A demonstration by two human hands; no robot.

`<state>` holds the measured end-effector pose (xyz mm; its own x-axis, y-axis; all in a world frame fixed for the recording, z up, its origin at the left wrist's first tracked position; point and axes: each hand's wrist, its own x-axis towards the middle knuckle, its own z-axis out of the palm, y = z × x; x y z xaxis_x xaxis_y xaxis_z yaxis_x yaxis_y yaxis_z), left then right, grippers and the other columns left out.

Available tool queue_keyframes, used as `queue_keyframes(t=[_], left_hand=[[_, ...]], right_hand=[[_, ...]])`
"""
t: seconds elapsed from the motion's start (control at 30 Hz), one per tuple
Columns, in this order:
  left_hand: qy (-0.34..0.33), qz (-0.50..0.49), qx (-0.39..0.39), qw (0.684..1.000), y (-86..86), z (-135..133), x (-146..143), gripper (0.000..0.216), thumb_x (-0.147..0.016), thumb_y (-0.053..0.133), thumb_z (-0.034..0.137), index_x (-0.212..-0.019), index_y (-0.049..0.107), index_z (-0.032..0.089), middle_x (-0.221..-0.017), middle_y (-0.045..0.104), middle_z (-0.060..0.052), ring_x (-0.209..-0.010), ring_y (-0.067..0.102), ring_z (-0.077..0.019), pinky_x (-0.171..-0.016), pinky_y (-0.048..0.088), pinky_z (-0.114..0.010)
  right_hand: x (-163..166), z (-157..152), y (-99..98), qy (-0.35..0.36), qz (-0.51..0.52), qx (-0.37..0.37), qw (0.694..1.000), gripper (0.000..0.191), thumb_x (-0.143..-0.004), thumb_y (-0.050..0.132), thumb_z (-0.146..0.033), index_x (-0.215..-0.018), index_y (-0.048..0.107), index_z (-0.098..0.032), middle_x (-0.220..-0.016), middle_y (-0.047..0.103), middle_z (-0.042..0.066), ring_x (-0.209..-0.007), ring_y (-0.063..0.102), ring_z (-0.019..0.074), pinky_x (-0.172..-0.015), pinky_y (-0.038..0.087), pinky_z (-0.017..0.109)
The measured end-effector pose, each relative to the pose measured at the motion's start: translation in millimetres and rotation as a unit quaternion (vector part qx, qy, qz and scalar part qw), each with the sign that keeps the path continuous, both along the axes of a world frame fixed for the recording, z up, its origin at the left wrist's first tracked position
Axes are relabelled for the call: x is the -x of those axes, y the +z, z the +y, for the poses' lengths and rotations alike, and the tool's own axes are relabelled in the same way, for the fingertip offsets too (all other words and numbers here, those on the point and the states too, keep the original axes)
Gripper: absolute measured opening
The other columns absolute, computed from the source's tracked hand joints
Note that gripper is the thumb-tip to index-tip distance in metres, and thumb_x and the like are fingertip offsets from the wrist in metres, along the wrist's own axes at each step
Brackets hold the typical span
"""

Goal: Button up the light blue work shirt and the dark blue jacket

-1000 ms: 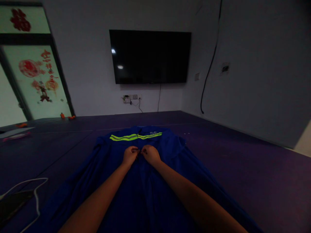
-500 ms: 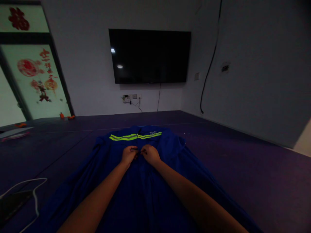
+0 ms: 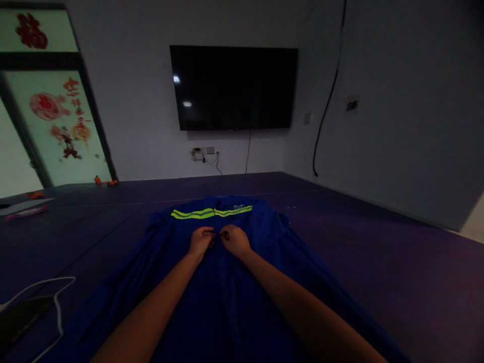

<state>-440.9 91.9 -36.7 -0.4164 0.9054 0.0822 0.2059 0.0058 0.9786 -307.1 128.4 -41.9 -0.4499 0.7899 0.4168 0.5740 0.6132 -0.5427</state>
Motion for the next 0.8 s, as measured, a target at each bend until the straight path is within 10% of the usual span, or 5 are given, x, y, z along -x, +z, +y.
queue_keyframes(t=[0.8], left_hand=[[-0.001, -0.032, 0.000, 0.999, 5.1, -2.5, -0.7, 0.033, -0.060, 0.062, 0.014, -0.093, 0.060, 0.009, -0.045, 0.055, 0.004, -0.036, 0.046, -0.0059, -0.038, 0.034, -0.016]], right_hand=[[-1.4, -5.1, 4.2, -0.037, -0.003, 0.010, 0.999, 0.013, -0.073, 0.051, -0.021, -0.079, 0.063, -0.021, -0.082, 0.065, 0.000, -0.072, 0.057, 0.0121, -0.058, 0.036, 0.020]])
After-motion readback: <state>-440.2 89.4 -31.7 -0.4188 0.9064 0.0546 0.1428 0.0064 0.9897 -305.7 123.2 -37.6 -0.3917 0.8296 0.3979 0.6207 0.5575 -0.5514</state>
